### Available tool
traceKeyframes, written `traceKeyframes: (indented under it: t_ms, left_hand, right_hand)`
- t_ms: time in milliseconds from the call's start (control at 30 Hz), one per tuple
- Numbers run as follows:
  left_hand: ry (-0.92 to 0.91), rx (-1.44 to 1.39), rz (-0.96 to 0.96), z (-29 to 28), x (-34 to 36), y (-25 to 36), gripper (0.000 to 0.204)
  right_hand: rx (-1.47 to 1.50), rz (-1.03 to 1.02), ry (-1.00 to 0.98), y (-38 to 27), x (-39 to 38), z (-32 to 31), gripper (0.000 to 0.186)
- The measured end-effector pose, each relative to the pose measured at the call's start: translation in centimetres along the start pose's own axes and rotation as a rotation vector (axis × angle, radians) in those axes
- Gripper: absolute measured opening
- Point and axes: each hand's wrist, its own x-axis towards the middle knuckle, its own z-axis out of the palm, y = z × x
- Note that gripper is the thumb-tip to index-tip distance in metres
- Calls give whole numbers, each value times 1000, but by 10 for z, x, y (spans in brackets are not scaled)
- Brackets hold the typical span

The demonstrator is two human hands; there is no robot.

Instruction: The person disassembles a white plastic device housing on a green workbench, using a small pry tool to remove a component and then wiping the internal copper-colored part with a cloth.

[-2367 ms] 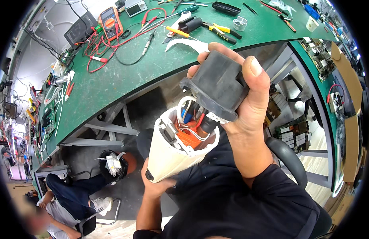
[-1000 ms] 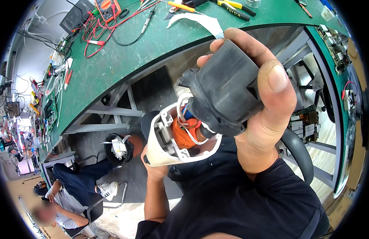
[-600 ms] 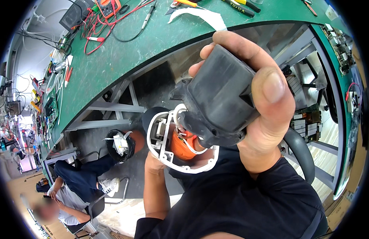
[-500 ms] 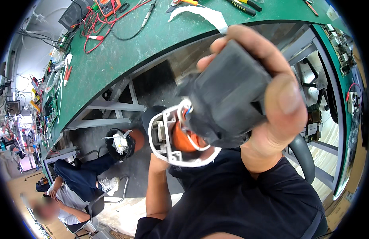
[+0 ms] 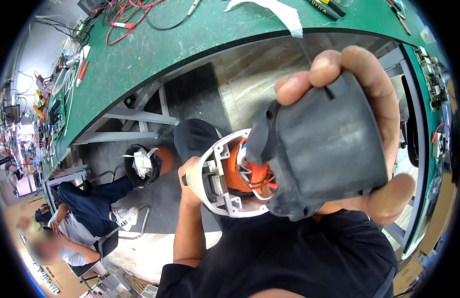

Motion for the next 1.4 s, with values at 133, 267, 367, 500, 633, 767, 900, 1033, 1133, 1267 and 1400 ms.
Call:
traceKeyframes:
  t_ms: [133, 267, 367, 500, 633, 767, 900, 1033, 1133, 1267, 1400]
  left_hand:
    - [-215, -57, -141, -12, 4, -1, 35]
    - [-301, -329, -316, -1, 5, 5, 30]
    - [-252, -583, -440, 21, 8, 26, 27]
    - [-101, -889, -724, 39, 20, 57, 23]
    - [-46, -697, -421, 40, 31, 52, 19]
    - [-167, -335, 101, 27, 29, 27, 24]
    - [-158, -323, 96, 19, 25, 13, 24]
    - [-153, -357, 115, 22, 24, 7, 24]
    - [-55, -469, 45, 24, 21, 5, 22]
    - [49, -209, -73, 29, 26, 3, 36]
    - [275, -301, -72, 48, 33, -4, 44]
  right_hand:
    - [-12, 1, 59, 5, -1, 6, 114]
    - [-39, 64, 32, 1, -4, 5, 111]
    - [-50, 89, -7, -1, -6, 2, 108]
    - [-54, 94, -39, -2, -7, -2, 104]
    - [-42, 87, -129, -6, -1, -13, 101]
    - [-66, 56, -153, -7, -4, -12, 98]
    - [-97, 47, -134, -7, -9, -7, 98]
    - [-67, 83, -164, -3, -4, -12, 101]
    - [-66, 77, -200, 3, 2, -7, 105]
    - [-77, 73, 109, 5, 0, 21, 108]
    - [-38, 91, 106, 10, 5, 17, 102]
